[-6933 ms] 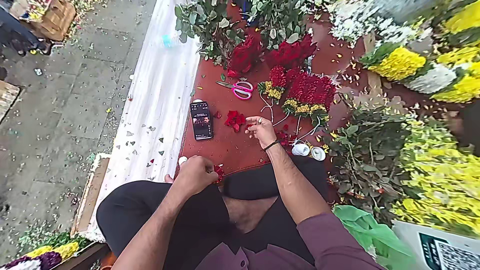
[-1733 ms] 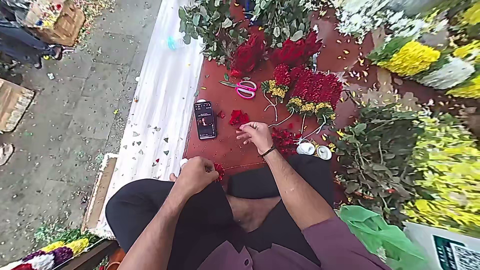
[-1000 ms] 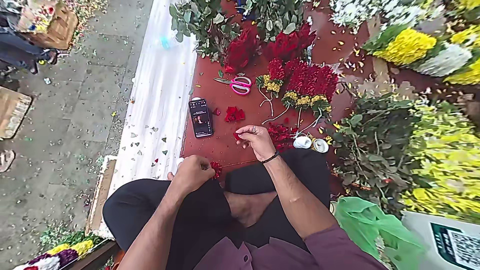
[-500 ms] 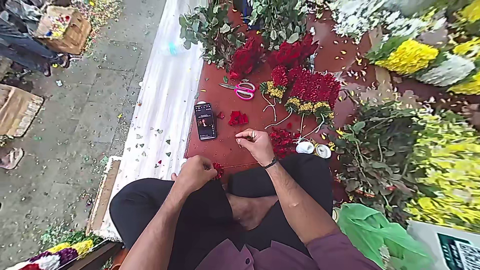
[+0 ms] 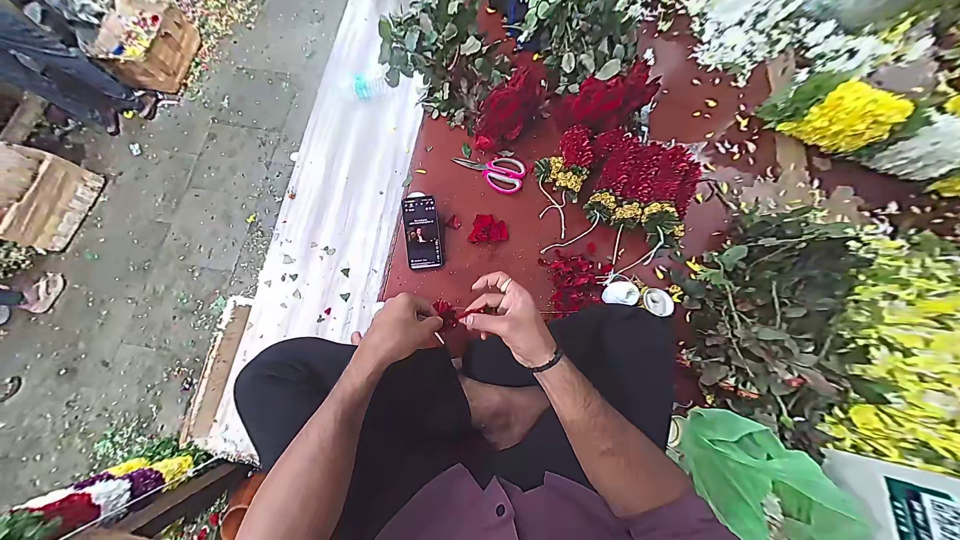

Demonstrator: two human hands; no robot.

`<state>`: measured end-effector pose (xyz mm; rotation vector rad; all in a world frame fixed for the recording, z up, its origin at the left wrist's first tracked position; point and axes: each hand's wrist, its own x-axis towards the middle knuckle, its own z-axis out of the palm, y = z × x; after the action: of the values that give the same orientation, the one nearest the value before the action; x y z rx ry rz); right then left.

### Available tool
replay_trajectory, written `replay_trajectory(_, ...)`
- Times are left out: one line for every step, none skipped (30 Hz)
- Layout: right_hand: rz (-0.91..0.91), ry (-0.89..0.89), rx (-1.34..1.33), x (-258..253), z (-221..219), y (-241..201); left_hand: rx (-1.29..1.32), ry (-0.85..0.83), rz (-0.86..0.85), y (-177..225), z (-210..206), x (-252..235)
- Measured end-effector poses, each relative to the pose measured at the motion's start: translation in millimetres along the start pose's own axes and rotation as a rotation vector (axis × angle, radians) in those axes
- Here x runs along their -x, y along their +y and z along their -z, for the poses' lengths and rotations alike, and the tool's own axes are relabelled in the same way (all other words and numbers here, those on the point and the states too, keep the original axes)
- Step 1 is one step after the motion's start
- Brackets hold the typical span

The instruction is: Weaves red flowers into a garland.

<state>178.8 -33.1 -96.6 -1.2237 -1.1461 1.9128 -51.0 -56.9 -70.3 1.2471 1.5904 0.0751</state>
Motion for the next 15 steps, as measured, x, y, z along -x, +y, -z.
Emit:
replay_trajectory(-0.036, -0.023, -0.008, 4, -4, 3, 0.01, -0.012, -0.024, 1, 0, 1)
replay_trajectory(-0.064, -0.043, -0.002, 5, -6, 6, 0.015, -0.028, -0.047, 2, -1, 1)
replay_trajectory(-0.089, -0.049, 0.019, 5, -8, 8, 0.019, -0.047, -0.067, 4, -1, 1)
replay_trajectory(-0.109, -0.047, 0.054, 3, -10, 10, 0.019, -0.065, -0.085, 5, -2, 1)
replay_trajectory(-0.128, -0.038, 0.093, 2, -12, 12, 0.016, -0.079, -0.103, 5, -2, 2)
replay_trajectory(-0.14, -0.025, 0.123, 0, -13, 12, 0.008, -0.093, -0.119, 5, -2, 2)
replay_trajectory(-0.15, -0.018, 0.142, -1, -13, 11, 0.003, -0.105, -0.135, 4, -2, 1)
replay_trajectory(-0.16, -0.015, 0.155, -2, -13, 11, 0.0, -0.114, -0.15, 4, -2, 1)
replay_trajectory(-0.173, -0.016, 0.173, -2, -12, 11, 0.002, -0.12, -0.165, 3, -3, 1)
replay_trajectory(-0.184, -0.021, 0.197, -2, -10, 12, 0.01, -0.123, -0.179, 2, -3, 0)
replay_trajectory(-0.196, -0.034, 0.221, -2, -7, 14, 0.017, -0.13, -0.187, 2, -3, 0)
replay_trajectory(-0.213, -0.061, 0.237, -4, -3, 14, 0.021, -0.14, -0.194, 2, -3, 0)
replay_trajectory(-0.231, -0.109, 0.245, -5, 3, 14, 0.032, -0.152, -0.196, 2, -3, 0)
replay_trajectory(-0.233, -0.169, 0.246, -6, 10, 12, 0.046, -0.163, -0.192, 2, -4, 0)
replay_trajectory(-0.215, -0.219, 0.251, -6, 16, 9, 0.066, -0.16, -0.181, 1, -4, 0)
